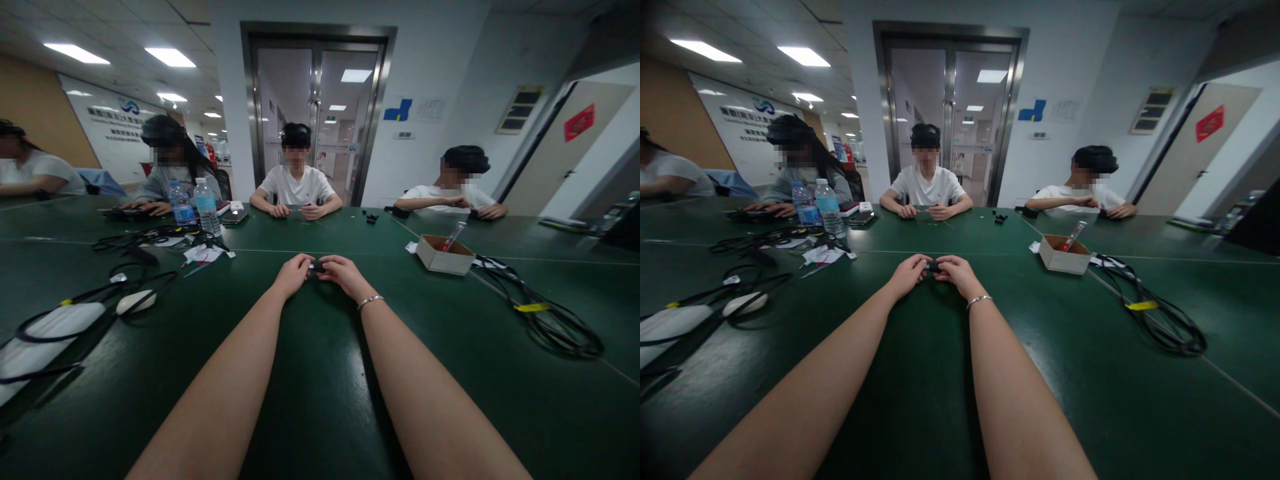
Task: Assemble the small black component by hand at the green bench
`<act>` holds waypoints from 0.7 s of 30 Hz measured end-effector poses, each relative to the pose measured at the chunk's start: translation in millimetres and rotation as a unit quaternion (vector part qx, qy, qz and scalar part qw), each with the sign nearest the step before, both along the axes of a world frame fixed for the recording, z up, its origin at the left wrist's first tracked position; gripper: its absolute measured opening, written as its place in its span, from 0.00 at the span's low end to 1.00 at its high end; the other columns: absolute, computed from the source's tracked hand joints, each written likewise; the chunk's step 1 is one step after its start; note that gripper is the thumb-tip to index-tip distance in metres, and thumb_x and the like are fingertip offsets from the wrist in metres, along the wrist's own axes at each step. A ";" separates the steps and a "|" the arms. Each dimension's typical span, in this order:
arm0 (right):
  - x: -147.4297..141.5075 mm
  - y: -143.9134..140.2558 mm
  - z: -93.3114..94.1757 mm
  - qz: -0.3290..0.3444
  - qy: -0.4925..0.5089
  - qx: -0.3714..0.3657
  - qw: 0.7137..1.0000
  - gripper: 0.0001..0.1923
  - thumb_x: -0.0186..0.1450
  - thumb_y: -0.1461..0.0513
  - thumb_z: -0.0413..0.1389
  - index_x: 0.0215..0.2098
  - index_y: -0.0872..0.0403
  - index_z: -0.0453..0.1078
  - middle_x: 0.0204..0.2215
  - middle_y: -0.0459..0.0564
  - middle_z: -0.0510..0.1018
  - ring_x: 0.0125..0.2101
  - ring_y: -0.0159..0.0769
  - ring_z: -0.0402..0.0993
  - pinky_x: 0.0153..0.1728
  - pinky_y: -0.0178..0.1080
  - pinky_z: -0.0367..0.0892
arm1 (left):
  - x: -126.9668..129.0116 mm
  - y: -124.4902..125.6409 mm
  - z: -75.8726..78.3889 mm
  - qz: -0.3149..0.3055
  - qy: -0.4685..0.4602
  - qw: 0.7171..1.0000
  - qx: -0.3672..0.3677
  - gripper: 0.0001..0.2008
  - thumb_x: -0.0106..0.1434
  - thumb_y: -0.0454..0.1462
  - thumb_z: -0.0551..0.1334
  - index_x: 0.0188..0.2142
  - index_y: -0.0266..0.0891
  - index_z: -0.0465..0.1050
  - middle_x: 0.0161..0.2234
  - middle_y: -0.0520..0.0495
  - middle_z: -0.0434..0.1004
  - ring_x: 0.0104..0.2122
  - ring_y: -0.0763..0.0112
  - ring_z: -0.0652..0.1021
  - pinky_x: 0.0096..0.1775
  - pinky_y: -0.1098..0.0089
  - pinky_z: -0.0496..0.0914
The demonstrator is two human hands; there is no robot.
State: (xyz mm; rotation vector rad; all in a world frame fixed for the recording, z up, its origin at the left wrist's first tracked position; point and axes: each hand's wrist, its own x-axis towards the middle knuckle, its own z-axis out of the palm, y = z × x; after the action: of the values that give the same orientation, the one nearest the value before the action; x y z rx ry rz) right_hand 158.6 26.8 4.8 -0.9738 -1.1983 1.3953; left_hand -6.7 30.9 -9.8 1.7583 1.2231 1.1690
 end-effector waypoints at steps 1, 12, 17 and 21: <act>0.1 0.7 -0.5 0.004 -0.003 0.003 1.000 0.07 0.58 0.73 0.55 0.33 0.58 0.71 0.26 0.49 0.76 0.23 0.30 0.74 0.27 0.32 0.74 | -0.3 -0.1 0.1 0.001 0.004 1.000 0.005 0.14 0.64 0.41 0.51 0.43 0.37 0.71 0.24 0.52 0.68 0.22 0.76 0.68 0.25 0.75 0.62; -26.7 -10.9 -6.4 -0.050 -0.278 0.181 0.942 0.09 0.50 0.72 0.60 0.25 0.55 0.66 0.22 0.41 0.71 0.24 0.29 0.69 0.27 0.31 0.67 | 1.5 -17.8 7.4 0.095 0.121 0.985 0.074 0.10 0.61 0.45 0.57 0.32 0.40 0.67 0.24 0.53 0.68 0.25 0.72 0.68 0.28 0.72 0.59; -33.9 -24.9 -5.2 0.022 -0.176 0.061 0.982 0.06 0.57 0.68 0.55 0.30 0.55 0.62 0.15 0.39 0.68 0.14 0.28 0.65 0.15 0.29 0.61 | 11.1 -37.5 21.9 0.077 0.084 0.993 -0.021 0.13 0.60 0.47 0.57 0.34 0.40 0.66 0.25 0.50 0.72 0.26 0.69 0.72 0.30 0.71 0.63; 12.2 -53.3 2.0 0.117 -0.164 0.067 0.977 0.14 0.54 0.59 0.63 0.33 0.56 0.64 0.20 0.43 0.72 0.17 0.29 0.68 0.17 0.31 0.64 | -27.9 -100.7 55.9 -0.086 0.163 0.979 -0.082 0.25 0.47 0.47 0.67 0.44 0.42 0.70 0.30 0.47 0.77 0.30 0.63 0.76 0.34 0.67 0.67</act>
State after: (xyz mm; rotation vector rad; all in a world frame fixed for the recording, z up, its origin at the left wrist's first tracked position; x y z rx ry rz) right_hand 170.8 -26.4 6.8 -1.0179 -1.6772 1.3442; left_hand -34.6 -69.8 46.1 1.9351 1.2802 0.6785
